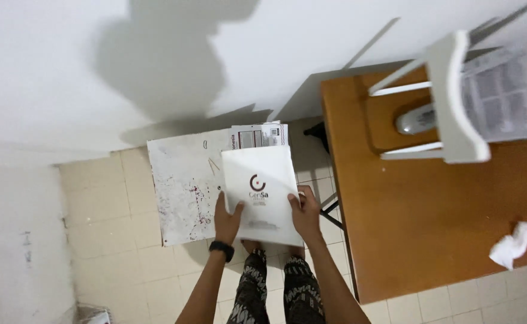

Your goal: Cleaning and organizing various items on a desk, including an envelope, a notebook, and papers, using a cloth.

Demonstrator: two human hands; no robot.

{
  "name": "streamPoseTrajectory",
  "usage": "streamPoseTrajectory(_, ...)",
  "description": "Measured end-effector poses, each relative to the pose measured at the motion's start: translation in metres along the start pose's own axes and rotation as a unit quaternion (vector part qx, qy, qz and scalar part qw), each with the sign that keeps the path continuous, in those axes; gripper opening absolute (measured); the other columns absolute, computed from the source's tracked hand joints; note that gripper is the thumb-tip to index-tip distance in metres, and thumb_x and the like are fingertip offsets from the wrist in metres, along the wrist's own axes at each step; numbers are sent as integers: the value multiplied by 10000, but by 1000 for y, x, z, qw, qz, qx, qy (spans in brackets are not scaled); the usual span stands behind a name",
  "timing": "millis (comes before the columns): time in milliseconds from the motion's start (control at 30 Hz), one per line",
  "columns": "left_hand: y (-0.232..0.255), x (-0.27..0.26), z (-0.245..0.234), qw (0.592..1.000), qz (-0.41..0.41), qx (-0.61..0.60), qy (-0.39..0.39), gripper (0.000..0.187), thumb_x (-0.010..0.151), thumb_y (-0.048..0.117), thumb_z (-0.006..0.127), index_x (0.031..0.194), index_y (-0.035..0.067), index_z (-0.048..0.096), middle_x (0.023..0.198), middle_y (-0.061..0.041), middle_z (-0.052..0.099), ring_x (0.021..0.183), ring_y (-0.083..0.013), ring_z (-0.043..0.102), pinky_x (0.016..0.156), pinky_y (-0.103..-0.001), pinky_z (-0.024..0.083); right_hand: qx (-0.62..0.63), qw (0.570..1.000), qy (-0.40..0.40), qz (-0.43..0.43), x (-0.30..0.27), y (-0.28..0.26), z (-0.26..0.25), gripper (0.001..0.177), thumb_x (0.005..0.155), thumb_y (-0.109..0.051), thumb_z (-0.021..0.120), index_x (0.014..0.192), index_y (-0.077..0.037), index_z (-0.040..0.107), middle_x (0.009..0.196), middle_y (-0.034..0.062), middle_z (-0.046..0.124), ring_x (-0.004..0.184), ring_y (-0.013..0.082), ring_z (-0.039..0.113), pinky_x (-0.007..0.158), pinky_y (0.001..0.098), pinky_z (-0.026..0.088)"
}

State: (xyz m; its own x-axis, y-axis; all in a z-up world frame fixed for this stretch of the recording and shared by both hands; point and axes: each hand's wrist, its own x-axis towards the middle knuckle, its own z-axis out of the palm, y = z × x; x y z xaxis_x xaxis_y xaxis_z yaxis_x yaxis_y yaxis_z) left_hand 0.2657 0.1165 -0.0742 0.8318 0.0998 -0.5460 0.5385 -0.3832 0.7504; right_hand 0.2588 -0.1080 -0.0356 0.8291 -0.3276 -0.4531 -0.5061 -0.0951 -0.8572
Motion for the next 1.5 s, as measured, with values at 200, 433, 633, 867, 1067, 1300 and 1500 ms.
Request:
streamPoseTrajectory(200, 95, -116, -47, 978, -69, -167, -105, 846, 877, 386, 822, 1536, 24, 434, 1383, -260, 602, 1253, -379, 614, 1019, -493, 538, 144, 984, -17, -106, -106, -66, -96, 126, 986, -96, 676, 1090, -49, 624, 721, 110, 724, 605, 153, 591, 561, 268, 529)
streamPoseTrajectory(433, 167, -261, 9, 939, -46, -250, -233, 657, 778, 280, 824, 1364, 45, 642, 1249, -195, 725, 1073, -341, 713, 843, -491, 622, 203, 977, 33, -58, -192, -39, -238, 190, 921, -145, 746, 1054, -72, 632, 797, 94, 739, 663, 147, 639, 573, 253, 502)
streamPoseTrajectory(633, 186, -346, 137, 952, -70, -202, -218, 526, 815, 296, 798, 1225, -9, 672, 1074, -173, 710, 901, -305, 699, 740, -447, 617, 161, 982, 70, -73, -234, 3, -390, 180, 950, -121, 704, 1113, -51, 674, 866, 78, 733, 752, 157, 654, 660, 285, 533)
streamPoseTrajectory(867, 244, -418, 239, 971, -36, -192, -141, 349, 891, 265, 816, 1014, -39, 696, 770, -146, 707, 600, -239, 679, 512, -361, 612, -179, 964, 198, -11, -205, 28, -546, 332, 1042, -218, 596, 1298, -16, 657, 1153, 212, 734, 1079, 353, 713, 924, 477, 575)
streamPoseTrajectory(1067, 286, -438, 287, 979, 9, -165, -117, 289, 914, 272, 791, 923, 2, 689, 714, -120, 696, 576, -227, 667, 507, -343, 608, -415, 891, 161, -92, -81, 103, -595, 559, 1010, -287, 645, 1536, -171, 496, 1511, 230, 444, 1340, 445, 512, 1121, 528, 470)
streamPoseTrajectory(1300, 302, -409, 342, 983, 24, -168, -76, 272, 921, 273, 784, 900, 11, 712, 688, -88, 678, 563, -203, 640, 498, -327, 590, -505, 840, 112, -161, -56, 99, -595, 472, 1090, -250, 500, 1550, -141, 494, 1617, 180, 421, 1482, 413, 373, 1166, 500, 420)
streamPoseTrajectory(1500, 320, -375, 407, 977, 45, -178, -108, 483, 856, 294, 686, 1227, -14, 713, 1236, -153, 768, 1082, -288, 758, 895, -404, 640, -222, 871, 281, -338, -13, 111, -663, 268, 796, 134, 549, 939, -51, 682, 892, 100, 668, 830, 286, 621, 804, 376, 507)
